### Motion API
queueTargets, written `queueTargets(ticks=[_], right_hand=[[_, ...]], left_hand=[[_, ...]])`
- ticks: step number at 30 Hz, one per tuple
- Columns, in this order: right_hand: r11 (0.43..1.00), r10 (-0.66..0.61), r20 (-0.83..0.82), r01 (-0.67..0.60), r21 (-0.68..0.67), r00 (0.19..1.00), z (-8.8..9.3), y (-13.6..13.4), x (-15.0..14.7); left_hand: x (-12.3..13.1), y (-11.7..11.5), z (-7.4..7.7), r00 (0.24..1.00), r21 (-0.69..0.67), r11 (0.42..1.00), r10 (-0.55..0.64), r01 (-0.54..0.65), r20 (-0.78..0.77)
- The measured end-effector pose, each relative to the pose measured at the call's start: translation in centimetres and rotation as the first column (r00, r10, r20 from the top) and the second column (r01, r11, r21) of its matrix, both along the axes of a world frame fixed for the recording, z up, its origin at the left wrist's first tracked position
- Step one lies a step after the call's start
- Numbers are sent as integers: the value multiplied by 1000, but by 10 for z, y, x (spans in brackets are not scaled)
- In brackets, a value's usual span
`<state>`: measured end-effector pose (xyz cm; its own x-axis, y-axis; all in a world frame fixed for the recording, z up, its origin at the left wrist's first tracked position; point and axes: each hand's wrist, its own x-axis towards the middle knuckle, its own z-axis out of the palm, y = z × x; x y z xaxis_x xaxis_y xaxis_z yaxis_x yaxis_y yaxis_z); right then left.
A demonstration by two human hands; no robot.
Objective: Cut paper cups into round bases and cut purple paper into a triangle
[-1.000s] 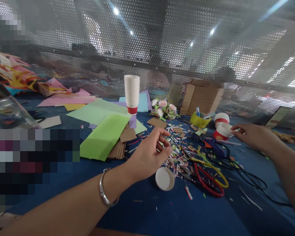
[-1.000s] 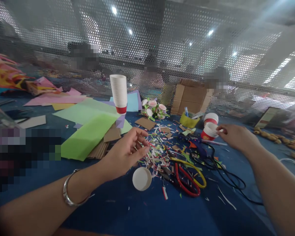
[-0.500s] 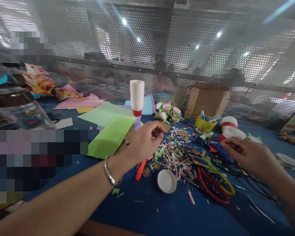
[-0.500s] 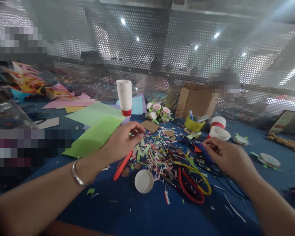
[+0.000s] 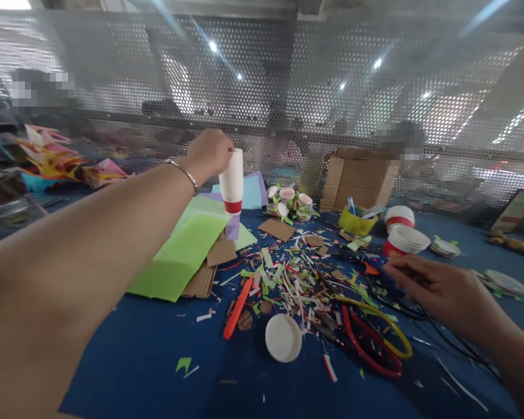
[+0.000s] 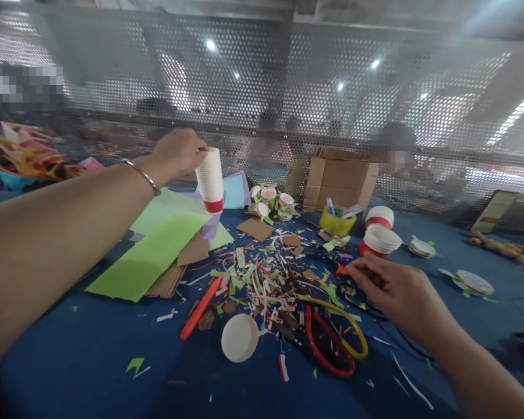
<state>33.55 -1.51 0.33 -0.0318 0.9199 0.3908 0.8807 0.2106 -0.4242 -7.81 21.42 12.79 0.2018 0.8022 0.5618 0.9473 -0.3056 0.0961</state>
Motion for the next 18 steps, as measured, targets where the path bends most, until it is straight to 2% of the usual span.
queueTargets(ticks=[4, 10, 18], right_hand=[[998, 44, 50, -42, -36, 998, -2, 2, 3], [995, 86, 13, -85, -46, 996, -3, 3, 1], [992, 64, 21, -61, -112, 998, -5, 2, -1]], left_hand=[[2, 6, 6, 999, -77, 997, 12, -16, -44], [8, 6, 25, 982, -182, 983, -9, -26, -186], [17, -3, 33, 928, -155, 983, 31, -95, -372]])
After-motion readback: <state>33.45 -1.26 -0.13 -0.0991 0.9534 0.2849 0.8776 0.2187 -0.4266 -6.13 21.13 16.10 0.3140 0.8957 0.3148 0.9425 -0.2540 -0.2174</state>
